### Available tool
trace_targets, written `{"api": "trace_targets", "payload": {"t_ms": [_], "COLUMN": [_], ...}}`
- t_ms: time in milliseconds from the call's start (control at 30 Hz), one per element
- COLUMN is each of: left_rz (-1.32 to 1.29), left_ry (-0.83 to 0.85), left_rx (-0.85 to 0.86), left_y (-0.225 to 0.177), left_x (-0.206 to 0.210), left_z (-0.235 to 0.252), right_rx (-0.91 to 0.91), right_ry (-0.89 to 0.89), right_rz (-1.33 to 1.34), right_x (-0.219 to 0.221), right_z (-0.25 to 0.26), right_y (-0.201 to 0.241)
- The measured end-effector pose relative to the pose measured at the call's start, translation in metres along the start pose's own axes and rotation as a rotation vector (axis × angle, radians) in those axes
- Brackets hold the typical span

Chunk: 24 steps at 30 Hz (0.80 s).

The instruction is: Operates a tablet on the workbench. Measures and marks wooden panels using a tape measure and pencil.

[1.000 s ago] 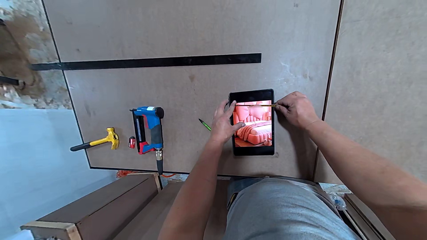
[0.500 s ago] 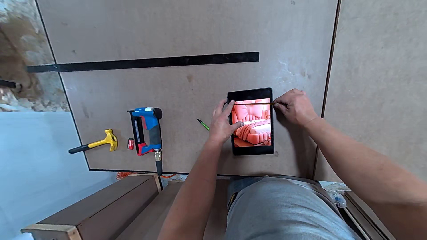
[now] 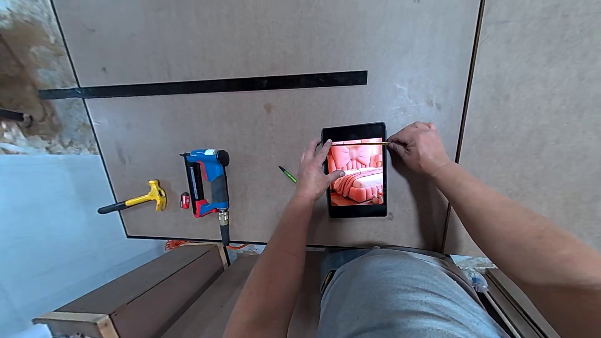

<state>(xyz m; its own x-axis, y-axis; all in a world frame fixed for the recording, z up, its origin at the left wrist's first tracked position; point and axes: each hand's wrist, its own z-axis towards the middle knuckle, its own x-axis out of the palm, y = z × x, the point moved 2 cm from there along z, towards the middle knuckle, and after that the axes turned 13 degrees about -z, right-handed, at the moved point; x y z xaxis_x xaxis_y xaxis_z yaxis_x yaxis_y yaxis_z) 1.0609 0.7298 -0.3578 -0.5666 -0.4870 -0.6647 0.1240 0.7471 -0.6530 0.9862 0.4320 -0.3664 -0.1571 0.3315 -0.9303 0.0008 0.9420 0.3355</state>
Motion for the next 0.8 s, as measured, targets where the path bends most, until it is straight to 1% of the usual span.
{"api": "trace_targets", "payload": {"t_ms": [533, 800], "left_rz": [-0.005, -0.011], "left_ry": [-0.014, -0.008], "left_rx": [0.018, -0.002], "left_y": [0.0007, 0.0001], "left_x": [0.0000, -0.0005], "left_z": [0.0002, 0.0010], "right_rx": [-0.021, -0.018], "right_ry": [-0.011, -0.015], "right_rz": [0.002, -0.004], "right_x": [-0.0020, -0.0017], "right_z": [0.0007, 0.0012], "right_y": [-0.0007, -0.0006]}}
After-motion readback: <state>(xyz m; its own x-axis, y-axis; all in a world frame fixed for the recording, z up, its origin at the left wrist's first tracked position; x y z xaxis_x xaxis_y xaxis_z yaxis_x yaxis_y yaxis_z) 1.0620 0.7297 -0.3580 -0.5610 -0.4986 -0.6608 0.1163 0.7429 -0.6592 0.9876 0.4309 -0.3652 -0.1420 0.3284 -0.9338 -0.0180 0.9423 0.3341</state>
